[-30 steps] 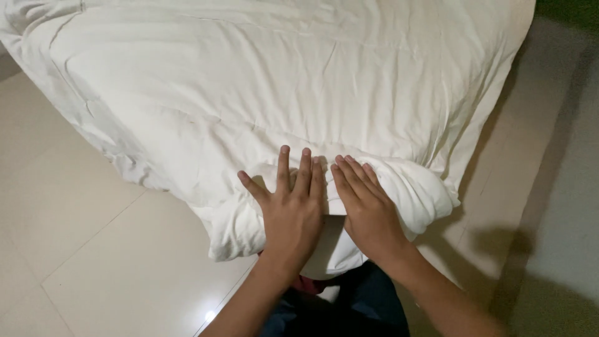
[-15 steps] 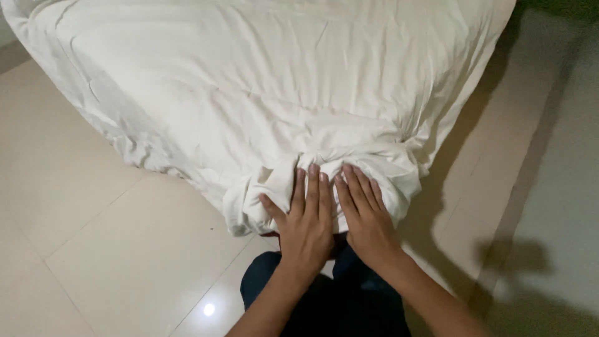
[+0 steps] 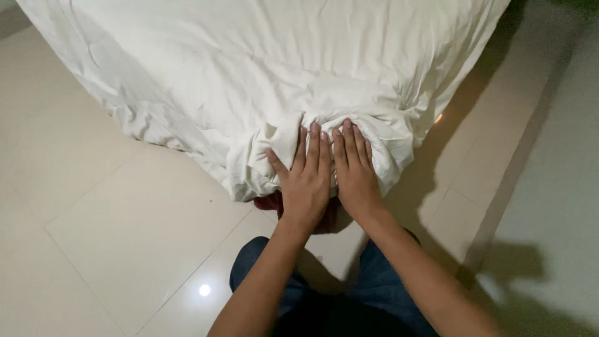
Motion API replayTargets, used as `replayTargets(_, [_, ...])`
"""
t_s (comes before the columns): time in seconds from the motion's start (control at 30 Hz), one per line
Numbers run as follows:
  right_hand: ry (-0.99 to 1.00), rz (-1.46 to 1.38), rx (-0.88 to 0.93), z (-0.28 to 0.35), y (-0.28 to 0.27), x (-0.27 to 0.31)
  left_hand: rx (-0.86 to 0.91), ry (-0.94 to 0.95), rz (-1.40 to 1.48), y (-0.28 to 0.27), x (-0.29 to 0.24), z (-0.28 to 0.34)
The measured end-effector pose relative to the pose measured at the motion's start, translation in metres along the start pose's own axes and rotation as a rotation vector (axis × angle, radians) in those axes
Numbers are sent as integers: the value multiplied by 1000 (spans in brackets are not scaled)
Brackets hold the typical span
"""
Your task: The person smooths and folds the white duvet cover on a bed, tucking the edges under the mattress to create a neat appearance. They work systematically around the bed, adjusting the fabric by hand to ensure it is flat and properly aligned.
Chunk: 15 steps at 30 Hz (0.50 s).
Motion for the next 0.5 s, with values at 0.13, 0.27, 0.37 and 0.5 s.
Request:
replayTargets(0.13, [45, 15, 50, 24, -9, 5, 31, 1, 53, -14, -12, 20])
replayTargets(0.27, [40, -22, 115, 50, -20, 20, 103, -2, 119, -29, -26, 46])
replayTargets(0.37, [50, -43, 182, 59, -26, 26, 166, -17, 171, -43, -27, 49])
replayTargets(0.5, [-55, -115, 107, 55, -44, 33, 143, 26, 221, -62, -25, 44])
Point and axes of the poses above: each hand's wrist, its own z-axis away from the middle knuckle, its own y-axis out of the palm, x = y × z, the point moved 7 cm from there along -z, towards the middle knuckle
